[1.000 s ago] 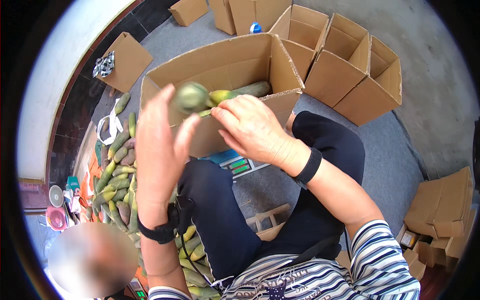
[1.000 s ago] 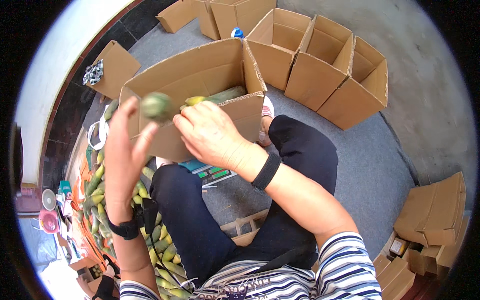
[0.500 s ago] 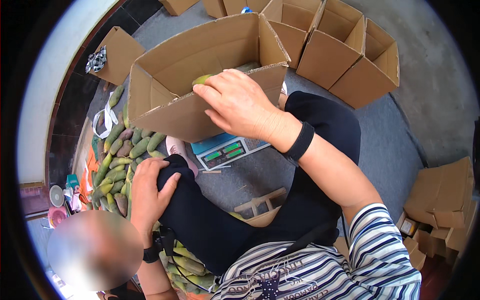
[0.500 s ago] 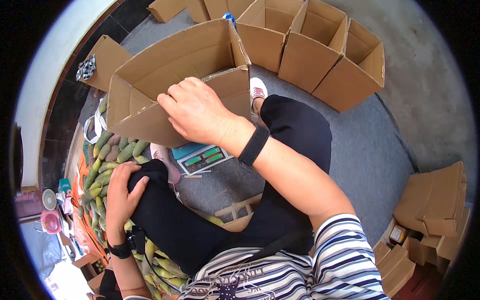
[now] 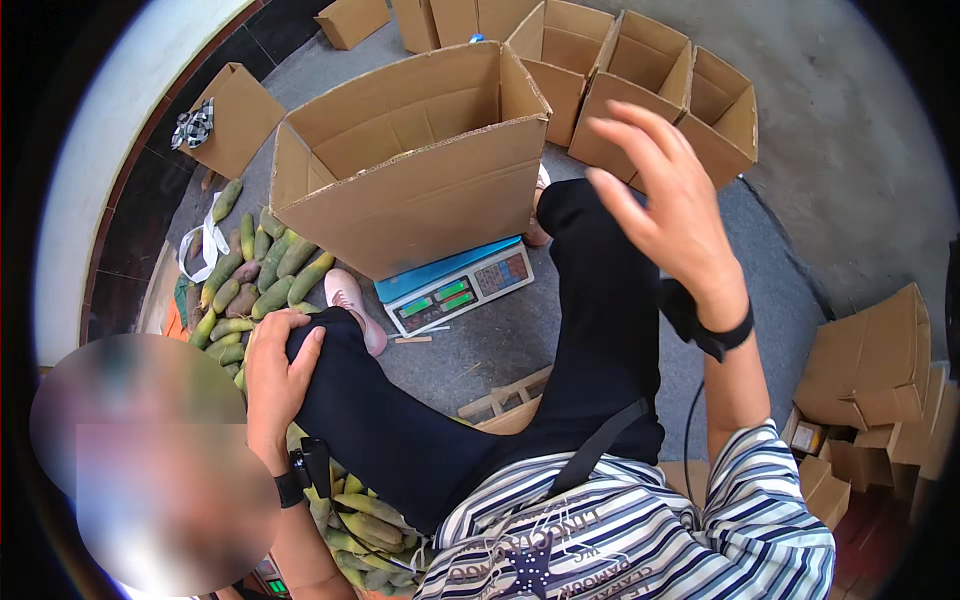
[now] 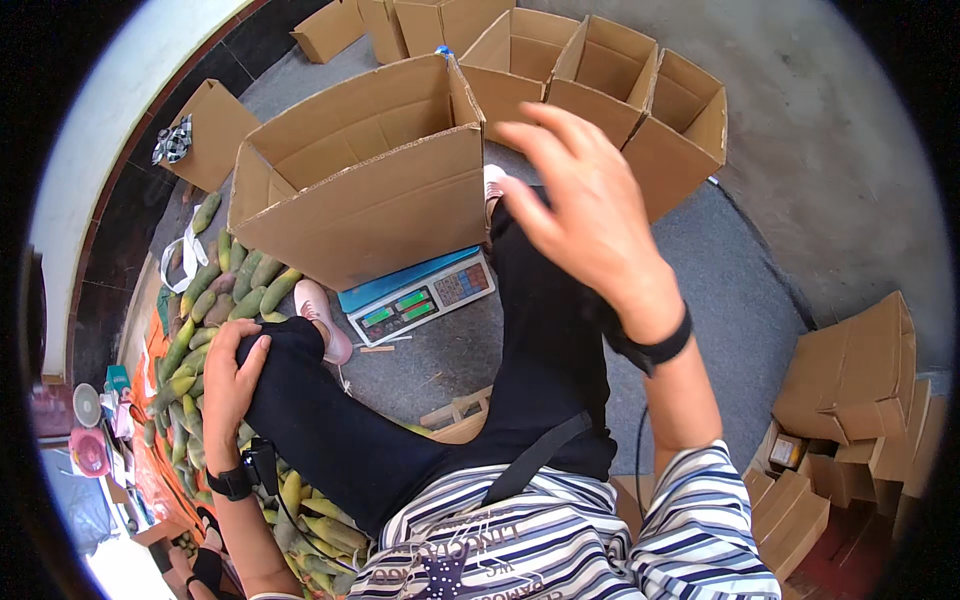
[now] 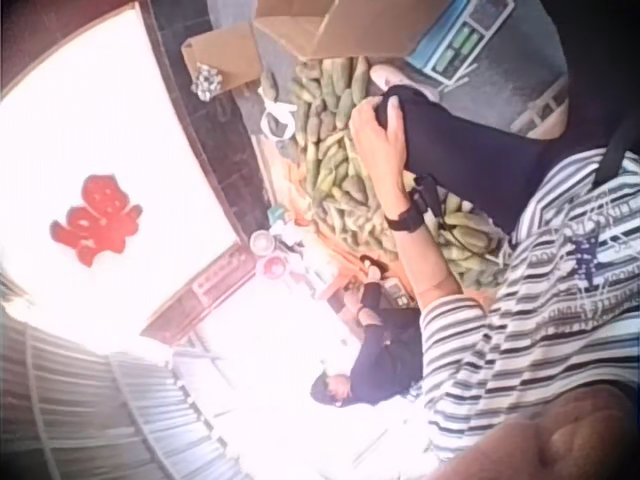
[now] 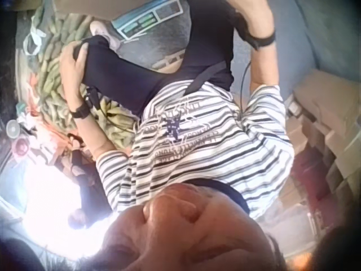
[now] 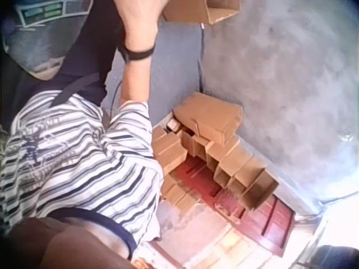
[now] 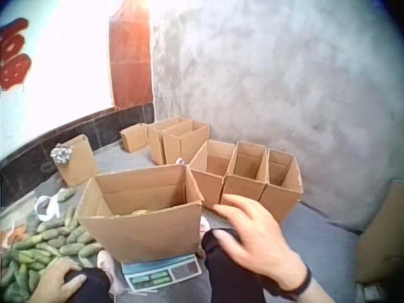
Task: Sorting produce from a large pile, placing it into cardboard boxes, and weighing the boxes on a digital scale.
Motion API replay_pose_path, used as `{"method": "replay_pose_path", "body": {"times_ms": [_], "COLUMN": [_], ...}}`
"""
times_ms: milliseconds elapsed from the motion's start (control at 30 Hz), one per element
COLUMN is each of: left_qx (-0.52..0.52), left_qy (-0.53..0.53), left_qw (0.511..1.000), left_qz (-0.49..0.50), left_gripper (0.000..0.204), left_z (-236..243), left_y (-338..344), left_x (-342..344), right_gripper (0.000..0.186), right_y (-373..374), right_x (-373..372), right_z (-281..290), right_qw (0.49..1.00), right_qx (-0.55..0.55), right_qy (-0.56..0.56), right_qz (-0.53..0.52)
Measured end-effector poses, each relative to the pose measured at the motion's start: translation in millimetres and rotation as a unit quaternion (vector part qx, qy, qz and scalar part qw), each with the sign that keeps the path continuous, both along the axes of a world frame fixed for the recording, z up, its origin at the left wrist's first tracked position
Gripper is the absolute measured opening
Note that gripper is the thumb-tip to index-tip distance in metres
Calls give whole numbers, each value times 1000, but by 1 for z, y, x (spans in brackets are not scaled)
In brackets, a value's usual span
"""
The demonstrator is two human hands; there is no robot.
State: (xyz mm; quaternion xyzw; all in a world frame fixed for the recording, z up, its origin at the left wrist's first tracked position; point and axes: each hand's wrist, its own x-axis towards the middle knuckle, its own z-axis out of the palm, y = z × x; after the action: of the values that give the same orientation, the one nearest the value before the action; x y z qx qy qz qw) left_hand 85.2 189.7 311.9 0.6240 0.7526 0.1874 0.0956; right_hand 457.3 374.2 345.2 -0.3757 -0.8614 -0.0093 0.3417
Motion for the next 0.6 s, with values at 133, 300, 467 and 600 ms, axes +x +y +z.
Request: {"method": "replay_pose_path", "body": {"times_ms": [133,300,467,600], "left_qx": [18,47,-76,-41], "left_qy": [-1,-6,62,-131], "left_qw": [1000,999,992,990], "left_qz": [5,-9,-78,-26], "left_gripper": [24,25,29,36], "left_z": [4,-5,13,33], "left_y": [-9,-11,-12,41], "left_x": [-4,-10,-19,-28], "right_gripper": [53,86,96,88], "right_y": [-48,-131,-156,-142], "right_x": [70,81,46,52], "right_z": [-33,-55,-76,-93], "right_qw": [982,917,965,946], "right_qx": [-175,-397,-262,-322], "right_qy": [9,42,-10,-20], "right_qz": [-66,21,-7,-42]}}
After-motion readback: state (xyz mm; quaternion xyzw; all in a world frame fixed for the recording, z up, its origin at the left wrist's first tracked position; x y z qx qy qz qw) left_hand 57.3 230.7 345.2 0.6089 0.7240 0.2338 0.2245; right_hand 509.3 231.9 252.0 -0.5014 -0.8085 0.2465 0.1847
